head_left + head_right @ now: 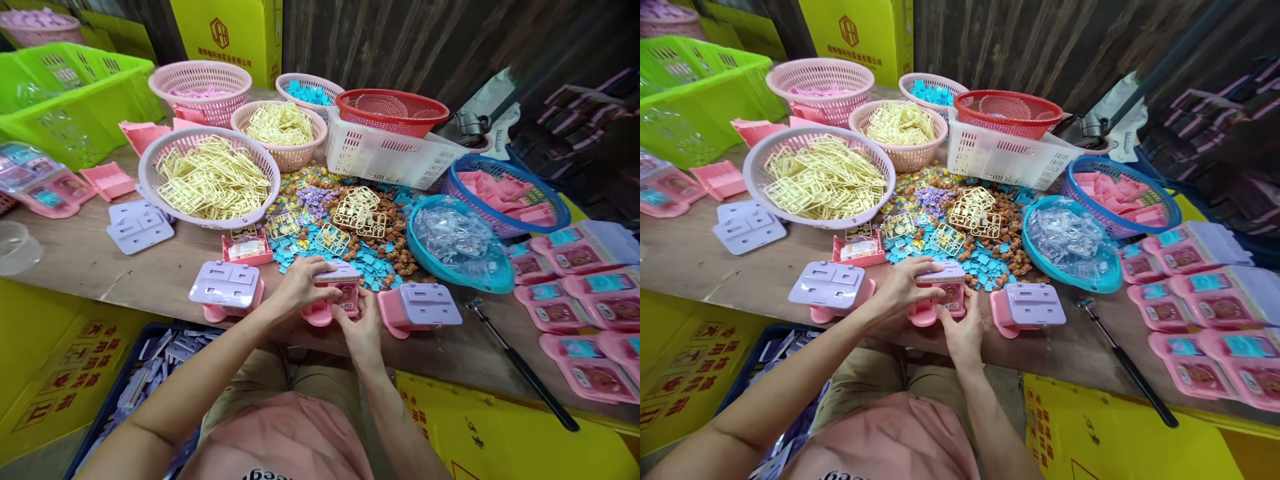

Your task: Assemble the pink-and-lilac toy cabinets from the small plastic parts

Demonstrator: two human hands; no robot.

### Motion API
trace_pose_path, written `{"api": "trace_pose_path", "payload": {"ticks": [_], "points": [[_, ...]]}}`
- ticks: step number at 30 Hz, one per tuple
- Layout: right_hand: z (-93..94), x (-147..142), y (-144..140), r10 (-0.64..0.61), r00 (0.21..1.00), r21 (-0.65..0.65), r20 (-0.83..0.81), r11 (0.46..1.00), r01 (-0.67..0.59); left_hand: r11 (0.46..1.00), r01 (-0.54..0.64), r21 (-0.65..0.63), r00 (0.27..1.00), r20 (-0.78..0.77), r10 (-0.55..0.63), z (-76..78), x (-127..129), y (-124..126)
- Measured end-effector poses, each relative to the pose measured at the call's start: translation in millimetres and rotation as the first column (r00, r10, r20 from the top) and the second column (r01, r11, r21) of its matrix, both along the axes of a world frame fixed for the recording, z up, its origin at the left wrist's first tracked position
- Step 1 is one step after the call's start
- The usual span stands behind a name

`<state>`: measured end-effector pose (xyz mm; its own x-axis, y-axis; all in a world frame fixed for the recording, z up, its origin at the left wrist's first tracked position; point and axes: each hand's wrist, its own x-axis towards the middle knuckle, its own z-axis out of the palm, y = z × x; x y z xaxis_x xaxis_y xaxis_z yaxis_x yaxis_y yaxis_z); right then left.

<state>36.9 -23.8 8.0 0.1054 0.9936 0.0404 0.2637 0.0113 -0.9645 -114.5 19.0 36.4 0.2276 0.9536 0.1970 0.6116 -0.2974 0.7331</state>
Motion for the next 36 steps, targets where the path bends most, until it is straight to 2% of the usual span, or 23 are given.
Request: {"api": "trace_pose_path", "payload": {"ticks": [3, 6, 8, 10, 11, 12, 14, 16, 19, 20, 23, 25, 28, 36], "points": [[1.3, -2.8, -10.1, -0.002, 0.994, 0.087, 0.107, 0.996, -0.007, 0.999, 0.013, 0.042, 1.0, -0.006, -0.013, -2.1, -0.9, -5.5], [4.3, 10.9, -23.4, -0.015, 0.967, 0.212, 0.255, 0.976, -0.041, 0.986, 0.082, 0.145, 0.995, -0.065, -0.073, -7.5, -9.6, -15.5], [6.3, 35.8, -27.6, -0.206, 0.922, 0.372, 0.327, 0.925, 0.074, 0.966, 0.147, 0.215, 0.984, -0.13, -0.121, -11.0, -20.0, -22.9], [6.6, 72.4, -24.3, -0.482, 0.817, 0.532, 0.317, 0.803, 0.268, 0.948, 0.188, 0.257, 0.971, -0.195, -0.14, -11.7, -29.4, -30.1], [5.6, 92.8, -20.0, -0.576, 0.762, 0.562, 0.294, 0.75, 0.35, 0.943, 0.19, 0.272, 0.964, -0.232, -0.127, -10.4, -31.6, -33.5], [3.7, 112.7, -14.7, -0.6, 0.746, 0.541, 0.289, 0.745, 0.39, 0.94, 0.179, 0.289, 0.958, -0.268, -0.1, -7.9, -30.8, -36.8], [-2.7, 144.7, -3.8, -0.499, 0.804, 0.434, 0.323, 0.834, 0.342, 0.934, 0.146, 0.326, 0.947, -0.318, -0.038, -0.8, -18.2, -42.6], [-11.5, 159.8, 3.2, -0.392, 0.852, 0.359, 0.346, 0.895, 0.266, 0.922, 0.171, 0.347, 0.948, -0.313, -0.058, 6.2, 9.3, -45.6], [-24.9, 152.6, 2.3, -0.285, 0.896, 0.298, 0.342, 0.937, 0.184, 0.892, 0.341, 0.297, 0.932, -0.231, -0.279, 7.3, 65.0, -39.2], [-28.5, 146.4, -0.2, -0.263, 0.904, 0.286, 0.337, 0.943, 0.168, 0.901, 0.352, 0.252, 0.93, -0.198, -0.308, 4.4, 82.5, -33.8], [-35.1, 130.5, -8.4, -0.248, 0.903, 0.281, 0.351, 0.948, 0.151, 0.957, 0.273, 0.101, 0.959, -0.111, -0.262, -10.0, 117.5, -13.6], [-35.4, 125.4, -11.4, -0.281, 0.875, 0.327, 0.395, 0.933, 0.152, 0.964, 0.266, 0.033, 0.963, -0.049, -0.264, -18.9, 124.2, -3.0], [-30.6, 122.1, -11.8, -0.331, 0.808, 0.426, 0.487, 0.898, 0.11, 0.963, 0.271, -0.008, 0.962, 0.031, -0.27, -23.8, 118.7, 3.1], [-14.7, 118.8, -14.0, -0.293, 0.694, 0.463, 0.658, 0.884, -0.065, 0.972, 0.221, -0.079, 0.975, 0.057, -0.217, -13.6, 107.0, -0.7]]}}
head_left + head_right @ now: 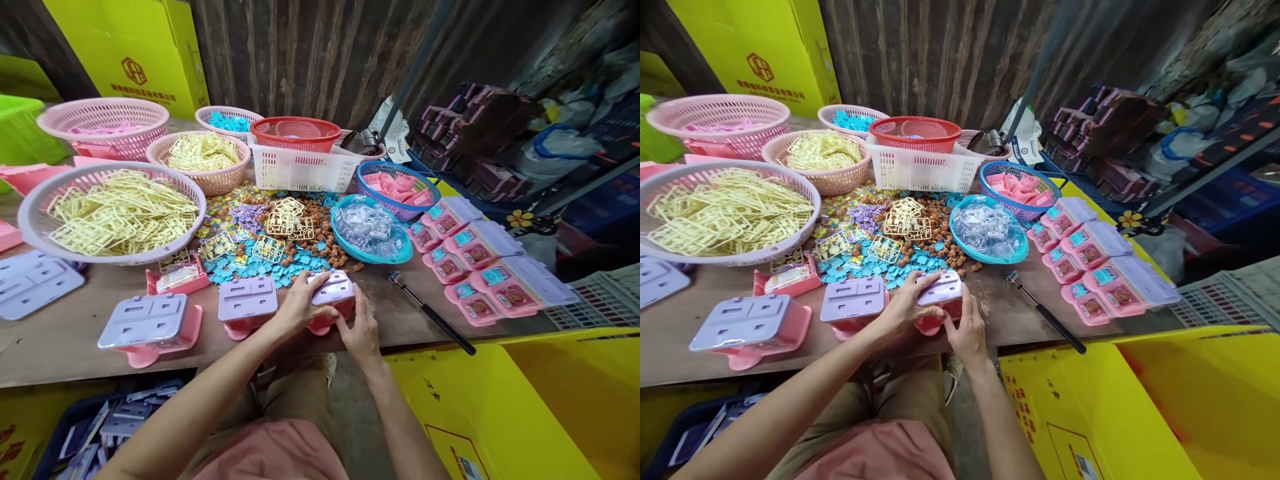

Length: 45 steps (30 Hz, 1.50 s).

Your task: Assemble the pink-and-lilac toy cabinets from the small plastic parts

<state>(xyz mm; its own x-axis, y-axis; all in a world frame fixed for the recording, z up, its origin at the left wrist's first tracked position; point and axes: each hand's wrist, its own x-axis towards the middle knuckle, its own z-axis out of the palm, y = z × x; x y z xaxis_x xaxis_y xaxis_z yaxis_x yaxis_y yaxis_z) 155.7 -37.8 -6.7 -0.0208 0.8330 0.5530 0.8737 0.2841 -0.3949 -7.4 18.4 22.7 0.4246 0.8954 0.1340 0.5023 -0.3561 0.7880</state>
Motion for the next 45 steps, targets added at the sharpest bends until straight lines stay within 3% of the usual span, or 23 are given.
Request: {"api": "trace_pose_path", "payload": {"ticks": [5, 12, 14, 16, 18, 20, 23, 26, 30, 33, 35, 36, 38, 39, 41, 45], "points": [[-1.7, 4.4, 4.1, 0.053, 0.993, 0.064, 0.102, 0.996, -0.059, 1.0, -0.014, 0.003, 1.0, 0.002, 0.014, -0.6, 3.9, 0.1], [-2.9, -0.4, 7.6, 0.04, 0.993, 0.107, 0.112, 0.993, -0.052, 0.997, -0.052, -0.053, 0.998, -0.022, 0.051, 6.3, 5.5, 3.9], [-0.9, 4.9, 2.2, 0.084, 0.996, 0.064, 0.027, 0.994, -0.086, 0.994, -0.07, -0.083, 0.997, -0.024, 0.068, 7.9, 3.9, 5.1], [0.9, 17.0, -0.9, 0.067, 0.985, 0.002, -0.161, 0.998, -0.068, 0.993, -0.076, -0.095, 0.997, -0.018, 0.075, 7.5, 1.7, 5.2], [2.1, 34.3, 3.5, -0.031, 0.93, -0.09, -0.367, 0.996, -0.002, 0.994, -0.066, -0.086, 0.998, -0.01, 0.065, 5.6, -0.4, 4.2], [3.0, 52.2, 17.4, -0.116, 0.9, -0.158, -0.42, 0.986, 0.054, 0.995, -0.054, -0.085, 0.999, -0.011, 0.053, 3.8, -1.7, 2.9], [4.1, 70.0, 50.2, -0.065, 0.992, -0.164, -0.107, 0.985, 0.047, 0.992, -0.046, -0.121, 0.998, -0.04, 0.042, 4.2, -2.3, 1.3], [2.4, 73.4, 83.0, 0.092, 0.951, -0.261, 0.295, 0.965, -0.012, 0.988, -0.053, -0.143, 0.998, -0.047, 0.047, 7.7, -2.3, 0.5], [-0.6, 72.7, 105.9, 0.151, 0.909, -0.333, 0.388, 0.943, -0.014, 0.988, -0.086, -0.13, 0.996, -0.033, 0.082, 11.4, -2.0, 0.8], [9.2, 73.8, 93.9, 0.15, 0.921, -0.304, 0.36, 0.952, -0.036, 0.99, -0.086, -0.11, 0.996, -0.047, 0.082, 13.7, -1.2, 1.3], [22.9, 69.2, 69.5, 0.062, 0.969, -0.181, 0.24, 0.983, -0.018, 0.991, -0.083, -0.108, 0.995, -0.058, 0.077, 15.8, -0.8, 1.3], [30.3, 63.6, 54.0, -0.022, 0.997, -0.059, 0.078, 0.998, 0.026, 0.991, -0.084, -0.108, 0.995, -0.066, 0.078, 16.9, -0.7, 1.2], [42.3, 45.9, 22.5, -0.144, 0.938, 0.139, -0.314, 0.971, 0.196, 0.99, -0.09, -0.107, 0.993, -0.087, 0.081, 19.2, -0.7, 0.9], [45.3, 34.7, 9.3, -0.121, 0.91, 0.125, -0.397, 0.975, 0.184, 0.99, -0.092, -0.105, 0.992, -0.098, 0.082, 20.1, -0.8, 0.8], [43.4, 11.6, -7.0, -0.041, 0.93, 0.058, -0.364, 0.996, 0.066, 0.991, -0.093, -0.1, 0.99, -0.116, 0.081, 21.4, -1.0, 0.8], [19.4, -15.4, -1.8, 0.061, 0.997, 0.065, -0.055, 0.996, -0.057, 0.992, -0.104, -0.073, 0.986, -0.14, 0.093, 22.4, -0.3, 1.2]]}}
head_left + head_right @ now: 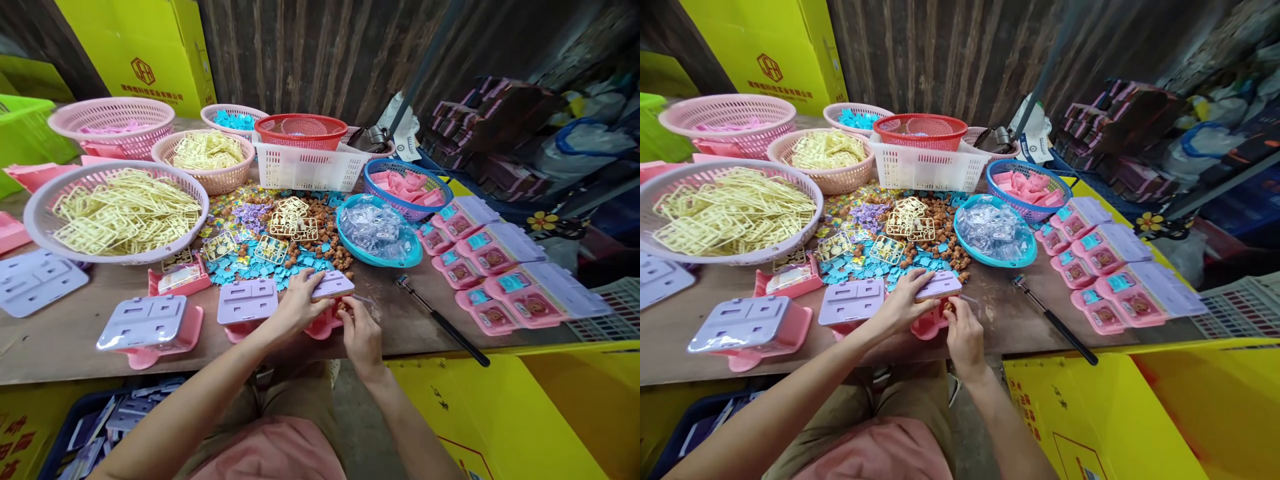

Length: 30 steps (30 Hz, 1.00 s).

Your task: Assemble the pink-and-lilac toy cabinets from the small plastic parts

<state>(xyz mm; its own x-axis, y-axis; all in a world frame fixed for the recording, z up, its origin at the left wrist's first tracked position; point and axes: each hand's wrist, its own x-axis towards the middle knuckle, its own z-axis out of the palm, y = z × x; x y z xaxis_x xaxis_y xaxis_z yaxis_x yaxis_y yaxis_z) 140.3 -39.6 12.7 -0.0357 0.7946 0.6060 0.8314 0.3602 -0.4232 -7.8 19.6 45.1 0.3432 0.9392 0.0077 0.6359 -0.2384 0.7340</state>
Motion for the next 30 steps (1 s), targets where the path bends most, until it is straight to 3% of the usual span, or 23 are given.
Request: {"api": "trace_pose_path", "payload": {"ticks": [5, 17, 20, 23, 26, 28, 30], "points": [[-17.4, 1.1, 12.7, -0.046, 0.987, 0.086, 0.155, 0.996, 0.033, 1.0, -0.014, 0.018, 0.999, -0.029, 0.014, 1.2, 2.1, -0.4], [-11.5, 2.4, 3.8, -0.14, 0.949, 0.198, 0.281, 0.977, 0.085, 0.999, -0.028, 0.015, 0.999, -0.04, 0.029, 1.3, 2.7, -1.3], [-11.0, 10.8, -1.2, -0.241, 0.962, 0.238, 0.131, 0.949, 0.206, 0.999, -0.031, 0.013, 0.998, -0.047, 0.031, 1.8, 2.8, -1.0], [-11.1, 15.8, -8.7, -0.365, 0.914, 0.083, -0.178, 0.92, 0.384, 1.0, -0.025, 0.015, 0.998, -0.058, 0.026, 1.4, 3.8, -0.5], [-13.3, 9.3, -17.2, -0.271, 0.921, -0.062, -0.279, 0.962, 0.264, 0.999, -0.029, 0.035, 0.998, -0.057, 0.031, -0.9, 5.5, -0.5], [-16.3, 0.8, -19.8, -0.158, 0.953, -0.048, -0.258, 0.987, 0.151, 0.998, -0.033, 0.05, 0.998, -0.051, 0.036, -3.2, 6.3, -0.8], [-20.6, -5.8, -17.7, -0.15, 0.948, -0.037, -0.282, 0.989, 0.145, 0.998, -0.029, 0.062, 0.999, -0.04, 0.032, -5.5, 6.2, -0.9]]}}
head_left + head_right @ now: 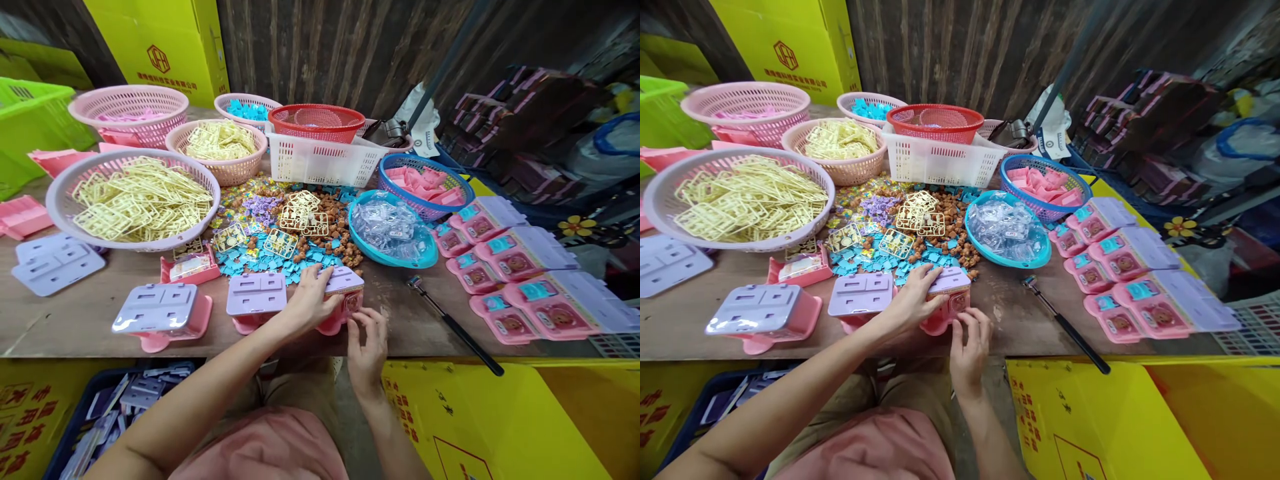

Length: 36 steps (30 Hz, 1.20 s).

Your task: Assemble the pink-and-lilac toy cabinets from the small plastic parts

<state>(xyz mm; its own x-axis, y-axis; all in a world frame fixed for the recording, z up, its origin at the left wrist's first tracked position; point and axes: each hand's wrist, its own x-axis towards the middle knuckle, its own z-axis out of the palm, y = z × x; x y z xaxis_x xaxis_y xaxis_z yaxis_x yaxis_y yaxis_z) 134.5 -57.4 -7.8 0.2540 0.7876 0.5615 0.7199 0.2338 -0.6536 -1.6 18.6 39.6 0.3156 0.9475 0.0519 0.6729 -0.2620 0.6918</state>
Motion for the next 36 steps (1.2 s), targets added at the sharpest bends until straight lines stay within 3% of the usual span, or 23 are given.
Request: {"api": "trace_pose_path", "payload": {"ticks": [2, 6, 8, 15, 21, 25, 29, 32, 34, 36], "points": [[-4.8, -1.1, 5.8, -0.014, 0.995, -0.064, -0.098, 0.998, 0.007, 1.0, 0.007, 0.006, 1.0, 0.01, -0.007, -2.2, -0.7, 0.5], [-10.4, 8.3, 17.1, 0.117, 0.952, -0.312, -0.283, 0.927, -0.207, 1.0, 0.019, 0.007, 1.0, 0.017, -0.019, -5.2, -1.3, 2.8], [-9.9, 11.7, 19.2, 0.081, 0.951, -0.361, -0.298, 0.913, -0.19, 1.0, 0.015, 0.02, 1.0, 0.016, -0.015, -5.2, -0.5, 3.2], [-12.9, 6.4, 15.7, -0.03, 0.955, -0.347, -0.295, 0.934, -0.078, 0.997, 0.016, 0.08, 1.0, -0.016, -0.015, -1.1, 2.5, -2.3], [-30.1, 17.6, 8.4, 0.046, 0.903, -0.336, -0.427, 0.919, -0.205, 0.977, 0.094, 0.192, 0.994, 0.043, -0.104, -12.9, 3.4, -16.4], [-31.0, 32.6, 4.2, 0.062, 0.939, -0.362, -0.337, 0.912, -0.19, 0.96, 0.163, 0.227, 0.983, 0.04, -0.177, -20.6, 11.0, -24.8], [-12.2, 58.7, 3.4, 0.253, 0.9, -0.334, -0.356, 0.864, -0.376, 0.933, 0.232, 0.274, 0.973, -0.065, -0.223, -18.4, 11.5, -33.2], [16.7, 79.1, 16.1, 0.277, 0.931, -0.324, -0.237, 0.881, -0.345, 0.882, 0.248, 0.4, 0.968, -0.133, -0.212, -13.9, -6.8, -43.0], [39.9, 81.5, 35.5, 0.242, 0.968, -0.31, -0.073, 0.917, -0.253, 0.858, 0.174, 0.483, 0.98, -0.174, -0.101, -11.7, -28.5, -47.9], [60.5, 69.7, 63.5, 0.313, 0.948, -0.324, 0.064, 0.905, -0.277, 0.855, 0.056, 0.516, 0.975, -0.212, 0.064, -10.1, -53.0, -48.9]]}}
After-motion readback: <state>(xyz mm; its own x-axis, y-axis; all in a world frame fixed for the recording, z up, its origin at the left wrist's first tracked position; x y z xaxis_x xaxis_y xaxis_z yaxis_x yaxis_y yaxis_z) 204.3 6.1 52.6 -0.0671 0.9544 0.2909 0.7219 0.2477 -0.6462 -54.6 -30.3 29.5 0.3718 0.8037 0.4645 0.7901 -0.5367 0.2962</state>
